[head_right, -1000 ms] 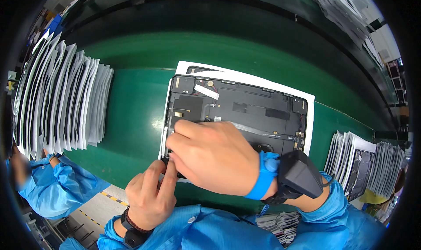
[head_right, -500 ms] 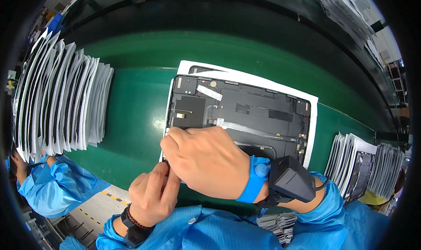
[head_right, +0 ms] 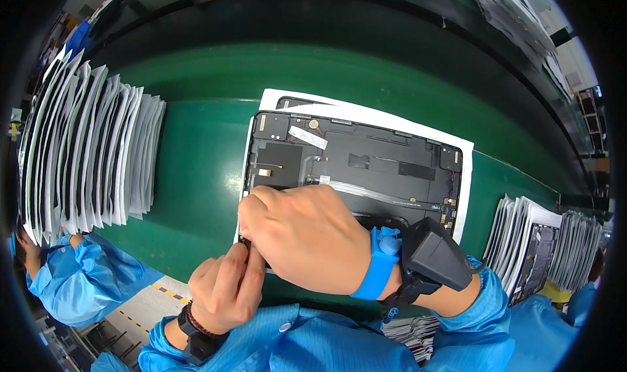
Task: Assembling internal electronic components into tablet frames on an assembly line and cleaning surfaces with a cloth.
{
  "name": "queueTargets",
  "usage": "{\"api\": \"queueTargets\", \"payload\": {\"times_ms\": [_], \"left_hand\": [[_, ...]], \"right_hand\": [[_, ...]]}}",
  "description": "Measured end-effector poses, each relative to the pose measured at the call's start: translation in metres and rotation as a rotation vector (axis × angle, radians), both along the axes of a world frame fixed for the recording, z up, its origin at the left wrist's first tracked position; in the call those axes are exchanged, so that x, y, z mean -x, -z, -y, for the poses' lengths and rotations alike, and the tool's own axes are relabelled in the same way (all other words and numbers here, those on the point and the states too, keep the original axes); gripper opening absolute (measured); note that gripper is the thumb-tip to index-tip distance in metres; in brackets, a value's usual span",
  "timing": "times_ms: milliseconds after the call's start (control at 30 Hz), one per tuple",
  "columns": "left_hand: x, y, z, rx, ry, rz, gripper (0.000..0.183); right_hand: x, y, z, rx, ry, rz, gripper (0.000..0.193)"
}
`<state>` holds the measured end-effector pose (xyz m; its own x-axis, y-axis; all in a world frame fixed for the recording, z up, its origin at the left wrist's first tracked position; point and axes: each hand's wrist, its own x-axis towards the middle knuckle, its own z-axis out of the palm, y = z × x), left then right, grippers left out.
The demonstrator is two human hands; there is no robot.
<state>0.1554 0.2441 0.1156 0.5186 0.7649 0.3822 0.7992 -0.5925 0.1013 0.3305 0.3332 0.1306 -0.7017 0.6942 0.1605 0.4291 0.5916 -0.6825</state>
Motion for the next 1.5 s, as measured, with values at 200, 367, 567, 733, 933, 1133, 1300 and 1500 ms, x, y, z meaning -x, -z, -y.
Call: {"api": "queueTargets", "payload": {"times_ms": [200,367,567,733,933,1133,1300,1500], "left_hand": [[0.000,0.006,0.002,-0.043,-0.014,-0.037,0.033],[0.000,0.008,0.004,-0.081,-0.033,-0.057,0.027],[0.000,0.007,0.005,-0.078,-0.034,-0.049,0.029],[0.001,0.008,0.008,-0.070,-0.039,-0.043,0.028],[-0.001,0.007,0.005,-0.064,-0.042,-0.051,0.028],[-0.003,0.001,0.003,0.036,-0.022,-0.021,0.045],[0.004,-0.023,0.017,0.131,-0.087,-0.038,0.025],[0.016,-0.021,0.018,0.132,-0.045,0.060,0.032]], "right_hand": [[-0.001,0.000,-0.001,-0.072,-0.009,0.050,0.013],[0.001,0.002,0.001,-0.107,0.003,0.065,0.013],[0.000,0.002,0.001,-0.128,-0.016,0.085,0.014],[0.001,0.001,0.002,-0.135,-0.023,0.105,0.015],[-0.001,0.001,-0.001,-0.133,-0.035,0.116,0.016],[-0.003,0.002,-0.002,-0.166,-0.043,0.110,0.017],[0.008,0.014,0.007,-0.145,-0.017,-0.052,0.019],[0.015,0.026,0.012,-0.085,0.016,0.012,0.021]]}}
